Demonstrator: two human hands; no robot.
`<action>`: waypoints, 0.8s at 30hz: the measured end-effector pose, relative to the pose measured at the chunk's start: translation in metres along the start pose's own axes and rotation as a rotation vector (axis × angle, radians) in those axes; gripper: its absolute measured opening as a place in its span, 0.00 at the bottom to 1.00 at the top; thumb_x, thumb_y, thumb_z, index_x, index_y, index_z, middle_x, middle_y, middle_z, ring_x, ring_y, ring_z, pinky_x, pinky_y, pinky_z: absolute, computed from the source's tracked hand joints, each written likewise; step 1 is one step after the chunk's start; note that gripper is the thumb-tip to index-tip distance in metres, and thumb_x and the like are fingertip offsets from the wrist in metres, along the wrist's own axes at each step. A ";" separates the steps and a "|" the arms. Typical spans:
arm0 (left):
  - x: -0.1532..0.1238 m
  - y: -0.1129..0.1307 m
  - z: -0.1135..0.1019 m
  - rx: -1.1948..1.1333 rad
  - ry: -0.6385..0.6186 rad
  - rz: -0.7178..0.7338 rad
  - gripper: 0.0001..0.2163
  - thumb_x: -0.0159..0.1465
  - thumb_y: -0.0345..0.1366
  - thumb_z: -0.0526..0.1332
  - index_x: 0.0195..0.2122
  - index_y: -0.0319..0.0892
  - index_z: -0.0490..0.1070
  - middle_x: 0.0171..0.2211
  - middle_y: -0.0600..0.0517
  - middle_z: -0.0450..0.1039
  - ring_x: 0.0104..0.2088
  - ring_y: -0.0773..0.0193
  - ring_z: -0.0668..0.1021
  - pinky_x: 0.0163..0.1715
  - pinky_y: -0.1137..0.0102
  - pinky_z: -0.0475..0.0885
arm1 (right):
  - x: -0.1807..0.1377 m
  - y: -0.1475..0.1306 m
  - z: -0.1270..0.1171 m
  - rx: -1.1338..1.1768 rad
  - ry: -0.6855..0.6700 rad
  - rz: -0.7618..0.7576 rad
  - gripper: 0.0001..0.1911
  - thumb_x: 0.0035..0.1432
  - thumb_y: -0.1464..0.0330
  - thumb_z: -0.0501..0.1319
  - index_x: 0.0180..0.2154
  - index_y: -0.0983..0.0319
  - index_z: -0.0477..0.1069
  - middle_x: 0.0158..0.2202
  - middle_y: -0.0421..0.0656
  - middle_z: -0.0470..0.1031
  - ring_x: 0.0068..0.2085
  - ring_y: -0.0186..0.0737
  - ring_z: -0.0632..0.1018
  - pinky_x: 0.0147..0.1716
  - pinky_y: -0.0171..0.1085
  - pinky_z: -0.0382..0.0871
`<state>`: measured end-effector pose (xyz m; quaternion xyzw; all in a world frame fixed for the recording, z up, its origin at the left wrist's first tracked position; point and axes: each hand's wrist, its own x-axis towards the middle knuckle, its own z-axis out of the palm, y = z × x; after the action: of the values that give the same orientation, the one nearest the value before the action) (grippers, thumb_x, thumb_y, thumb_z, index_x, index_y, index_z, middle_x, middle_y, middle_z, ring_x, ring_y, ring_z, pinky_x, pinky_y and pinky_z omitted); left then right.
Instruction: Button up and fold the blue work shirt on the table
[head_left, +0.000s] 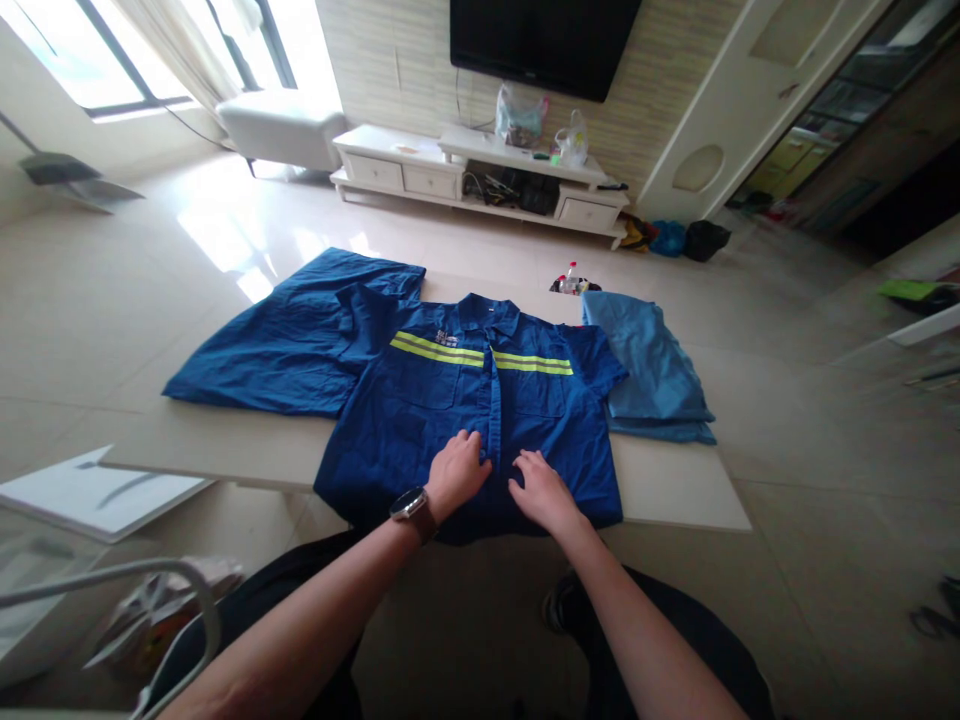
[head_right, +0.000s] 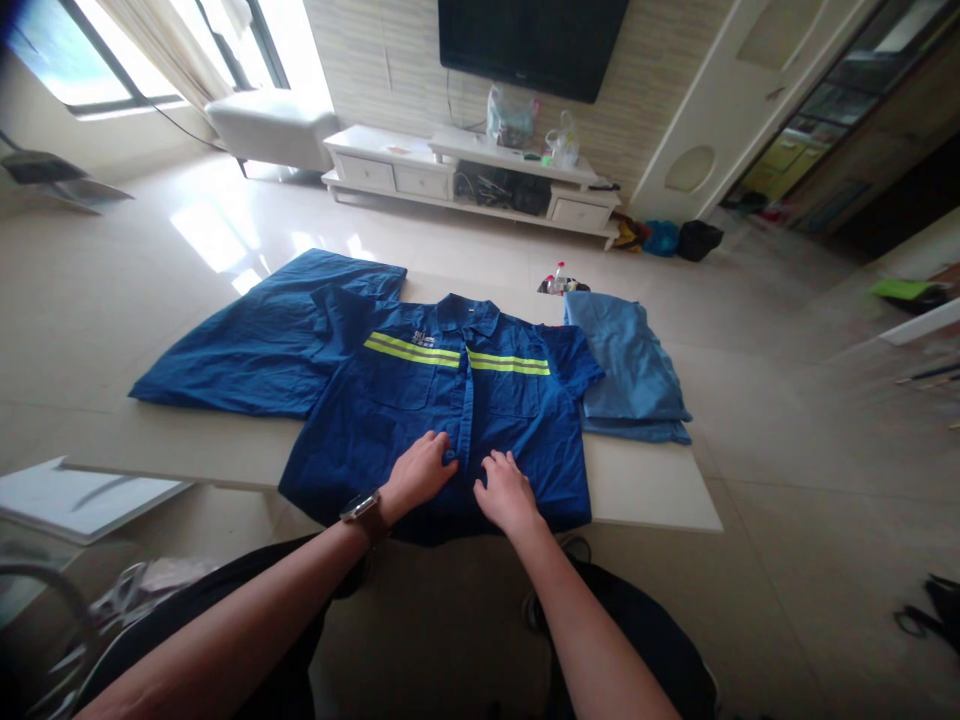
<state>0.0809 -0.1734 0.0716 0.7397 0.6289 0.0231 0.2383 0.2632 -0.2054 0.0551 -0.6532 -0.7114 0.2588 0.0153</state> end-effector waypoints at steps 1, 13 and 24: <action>0.003 -0.003 -0.001 0.012 0.030 0.021 0.16 0.67 0.40 0.59 0.55 0.44 0.72 0.58 0.42 0.74 0.57 0.52 0.77 0.53 0.61 0.73 | 0.000 -0.001 -0.001 -0.003 -0.005 0.001 0.17 0.65 0.66 0.58 0.54 0.60 0.73 0.69 0.51 0.65 0.70 0.57 0.63 0.64 0.53 0.65; 0.028 -0.019 0.017 0.022 -0.023 0.183 0.30 0.68 0.42 0.56 0.72 0.50 0.58 0.76 0.53 0.48 0.75 0.49 0.52 0.71 0.41 0.50 | -0.002 -0.008 -0.003 -0.038 -0.040 0.054 0.18 0.66 0.67 0.57 0.55 0.61 0.72 0.69 0.50 0.64 0.70 0.58 0.63 0.63 0.55 0.65; 0.044 -0.012 0.020 0.029 0.028 0.110 0.30 0.70 0.44 0.55 0.73 0.51 0.56 0.75 0.51 0.51 0.74 0.47 0.55 0.70 0.39 0.51 | -0.005 -0.008 -0.006 -0.006 -0.049 0.063 0.18 0.66 0.67 0.56 0.56 0.61 0.72 0.71 0.49 0.62 0.70 0.60 0.62 0.62 0.55 0.66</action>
<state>0.0862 -0.1370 0.0376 0.7759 0.5911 0.0376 0.2172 0.2584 -0.2078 0.0648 -0.6686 -0.6916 0.2729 -0.0123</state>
